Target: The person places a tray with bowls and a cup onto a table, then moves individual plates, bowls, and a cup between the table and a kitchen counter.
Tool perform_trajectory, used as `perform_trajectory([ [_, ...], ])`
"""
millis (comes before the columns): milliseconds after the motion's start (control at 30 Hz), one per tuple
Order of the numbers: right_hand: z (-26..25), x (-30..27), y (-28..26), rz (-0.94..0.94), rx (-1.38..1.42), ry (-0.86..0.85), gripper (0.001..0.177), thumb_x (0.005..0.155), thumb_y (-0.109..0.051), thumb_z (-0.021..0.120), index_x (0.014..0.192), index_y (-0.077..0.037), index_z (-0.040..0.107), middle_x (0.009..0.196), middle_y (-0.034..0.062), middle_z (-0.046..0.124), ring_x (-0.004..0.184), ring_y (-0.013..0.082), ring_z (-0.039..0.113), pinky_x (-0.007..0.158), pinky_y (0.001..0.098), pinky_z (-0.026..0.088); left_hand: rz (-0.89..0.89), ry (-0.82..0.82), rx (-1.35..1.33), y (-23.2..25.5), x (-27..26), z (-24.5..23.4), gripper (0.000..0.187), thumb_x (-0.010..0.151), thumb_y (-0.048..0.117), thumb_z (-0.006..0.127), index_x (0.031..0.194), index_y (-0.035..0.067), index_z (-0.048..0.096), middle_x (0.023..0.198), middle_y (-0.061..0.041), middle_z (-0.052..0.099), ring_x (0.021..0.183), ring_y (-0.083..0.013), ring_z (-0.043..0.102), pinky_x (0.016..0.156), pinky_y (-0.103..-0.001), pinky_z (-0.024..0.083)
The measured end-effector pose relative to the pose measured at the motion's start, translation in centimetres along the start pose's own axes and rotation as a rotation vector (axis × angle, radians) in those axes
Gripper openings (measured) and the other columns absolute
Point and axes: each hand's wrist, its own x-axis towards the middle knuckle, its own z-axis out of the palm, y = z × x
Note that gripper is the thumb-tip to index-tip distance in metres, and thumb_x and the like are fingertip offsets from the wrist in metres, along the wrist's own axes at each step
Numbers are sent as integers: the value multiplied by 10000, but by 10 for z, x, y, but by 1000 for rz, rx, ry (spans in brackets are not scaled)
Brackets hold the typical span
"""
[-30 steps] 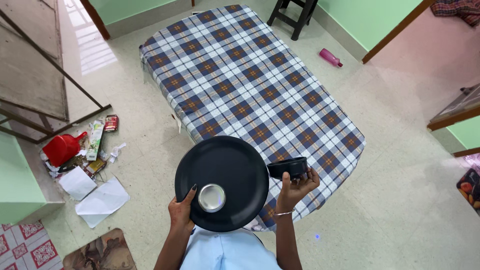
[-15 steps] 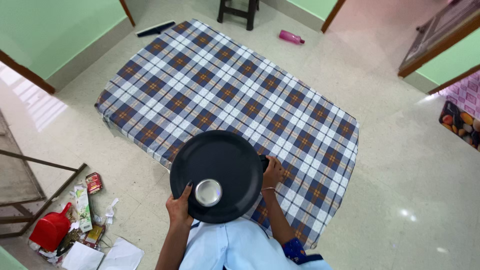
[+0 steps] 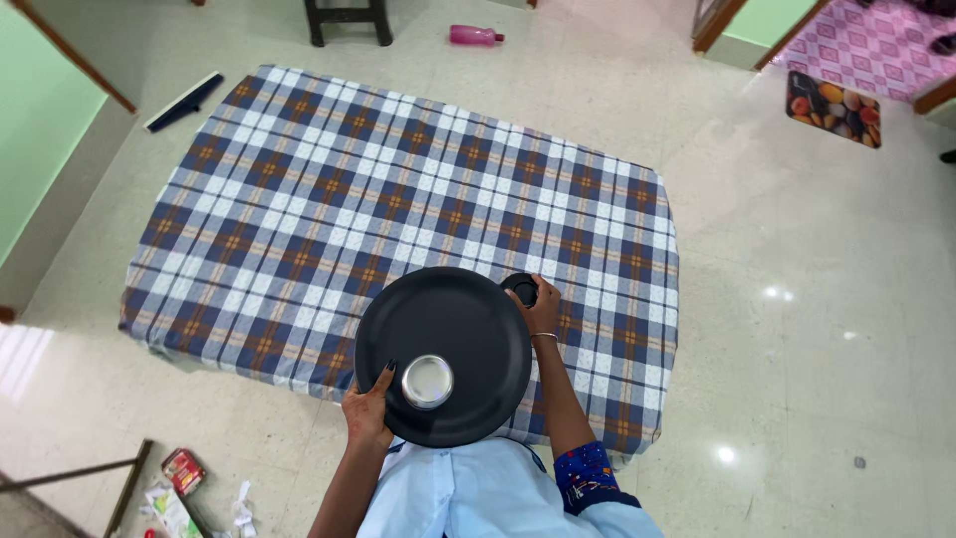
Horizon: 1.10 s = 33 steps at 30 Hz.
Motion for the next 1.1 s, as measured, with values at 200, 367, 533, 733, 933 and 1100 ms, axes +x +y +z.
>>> perform_trajectory([
  [200, -14, -28, 8, 83, 369, -219, 776, 975, -627, 591, 1474, -40, 500, 1553, 218, 412, 1439, 327, 358, 1156, 450, 300, -30, -60, 57, 2, 22, -2, 363, 828, 57, 801, 1159, -26, 679, 1098, -134, 754, 918, -246, 731, 820, -369, 606],
  [367, -48, -63, -16, 52, 557, -78, 638, 1036, -577, 503, 1403, -62, 595, 1407, 153, 632, 1355, 270, 564, 1144, 402, 408, -66, -99, 65, 7, 32, 3, 355, 804, 32, 811, 1117, -70, 680, 1074, -171, 743, 870, -258, 731, 767, -381, 616],
  [533, -125, -120, -124, -212, 260, 29, 612, 876, -492, 759, 1326, -92, 649, 1353, 132, 690, 1272, 277, 657, 1050, 429, 528, -19, -76, 125, 13, 36, 8, 351, 827, 46, 815, 1122, -87, 678, 1080, -184, 748, 885, -260, 731, 784, -358, 612],
  [733, -117, -180, -217, -404, 220, -588, 1229, 627, -543, 928, 1587, -69, 325, 1570, 199, 428, 1463, 366, 411, 1181, 483, 386, -39, -57, 121, 18, 23, 14, 295, 850, 47, 782, 1104, -70, 687, 1071, -177, 749, 881, -247, 739, 784, -351, 618],
  [933, -88, -183, -217, -411, 334, -531, 1053, 715, -447, 945, 1543, -75, 410, 1526, 177, 543, 1440, 339, 534, 1197, 440, 444, 102, -142, 141, 10, 23, 5, 248, 875, 38, 773, 1090, -63, 705, 1048, -151, 747, 855, -208, 715, 751, -316, 585],
  [1100, -77, -189, -204, -353, 457, -498, 845, 724, -361, 935, 1395, -71, 512, 1328, 129, 679, 1255, 282, 690, 1081, 383, 548, 99, -96, 119, 8, 31, -5, 230, 881, 44, 767, 1083, -51, 710, 1055, -129, 748, 866, -188, 712, 774, -311, 585],
])
